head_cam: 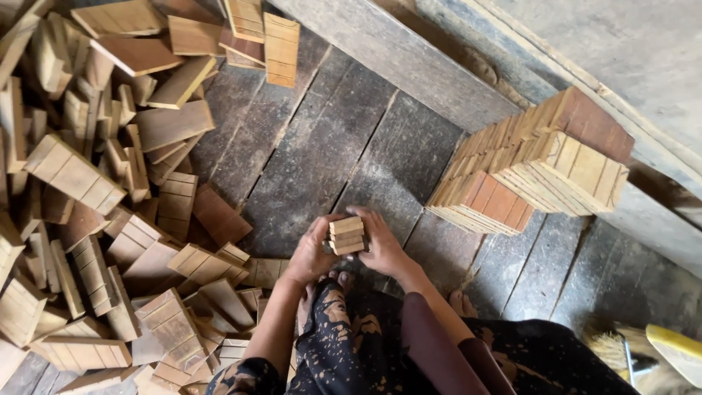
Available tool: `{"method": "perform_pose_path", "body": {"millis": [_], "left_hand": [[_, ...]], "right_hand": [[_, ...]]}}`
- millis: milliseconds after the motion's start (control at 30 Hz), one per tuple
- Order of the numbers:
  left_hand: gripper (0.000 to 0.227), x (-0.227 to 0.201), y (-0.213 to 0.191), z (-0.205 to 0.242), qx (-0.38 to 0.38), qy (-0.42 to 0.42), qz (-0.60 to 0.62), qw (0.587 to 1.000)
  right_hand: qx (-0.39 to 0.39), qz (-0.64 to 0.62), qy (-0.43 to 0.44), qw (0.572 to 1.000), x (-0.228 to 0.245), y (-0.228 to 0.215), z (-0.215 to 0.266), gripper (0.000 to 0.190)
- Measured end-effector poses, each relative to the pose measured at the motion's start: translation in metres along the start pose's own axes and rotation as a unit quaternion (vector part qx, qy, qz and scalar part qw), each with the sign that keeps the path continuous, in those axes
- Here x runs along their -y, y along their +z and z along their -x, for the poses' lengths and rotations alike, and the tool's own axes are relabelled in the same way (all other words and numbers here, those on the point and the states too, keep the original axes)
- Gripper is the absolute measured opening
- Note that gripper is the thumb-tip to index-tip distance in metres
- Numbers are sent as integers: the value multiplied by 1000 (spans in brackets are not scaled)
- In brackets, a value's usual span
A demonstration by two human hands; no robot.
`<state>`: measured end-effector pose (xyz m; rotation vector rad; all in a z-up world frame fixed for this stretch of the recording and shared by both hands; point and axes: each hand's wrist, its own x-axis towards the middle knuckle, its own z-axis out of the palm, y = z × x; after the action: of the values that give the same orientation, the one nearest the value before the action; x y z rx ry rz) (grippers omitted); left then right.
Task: The person sits on a wooden floor and repeatedly picks up small rectangular wood pieces from a scattered pile. They align the pieces in small groups and place them onto a growing vertical stack next to a wooden beam.
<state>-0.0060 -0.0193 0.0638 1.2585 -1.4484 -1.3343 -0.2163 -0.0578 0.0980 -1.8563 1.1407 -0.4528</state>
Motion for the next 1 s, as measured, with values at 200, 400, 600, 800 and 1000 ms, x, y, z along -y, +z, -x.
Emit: {"method": "perform_pose_path", "body": {"millis": [200,400,600,800,1000], "left_hand": [[84,-69,-10,-18,95,-6,-153,984],[98,-161,14,-51,41,5,71,997],[66,-197,72,-71,44,15,155,987],[84,-189,137,-116,168,-6,81,982],[82,-190,169,-137,188,-29,82,978]], "right_hand": [[-15,-135,34,990,40,-47,20,83],[-280,-379,131,872,101,-113,44,95],[-514,-522,175,658,77,-158,75,21],[-563,-571,208,560,25,-167,92,13],[-625,-315,334,631,95,-173,83,29]]}}
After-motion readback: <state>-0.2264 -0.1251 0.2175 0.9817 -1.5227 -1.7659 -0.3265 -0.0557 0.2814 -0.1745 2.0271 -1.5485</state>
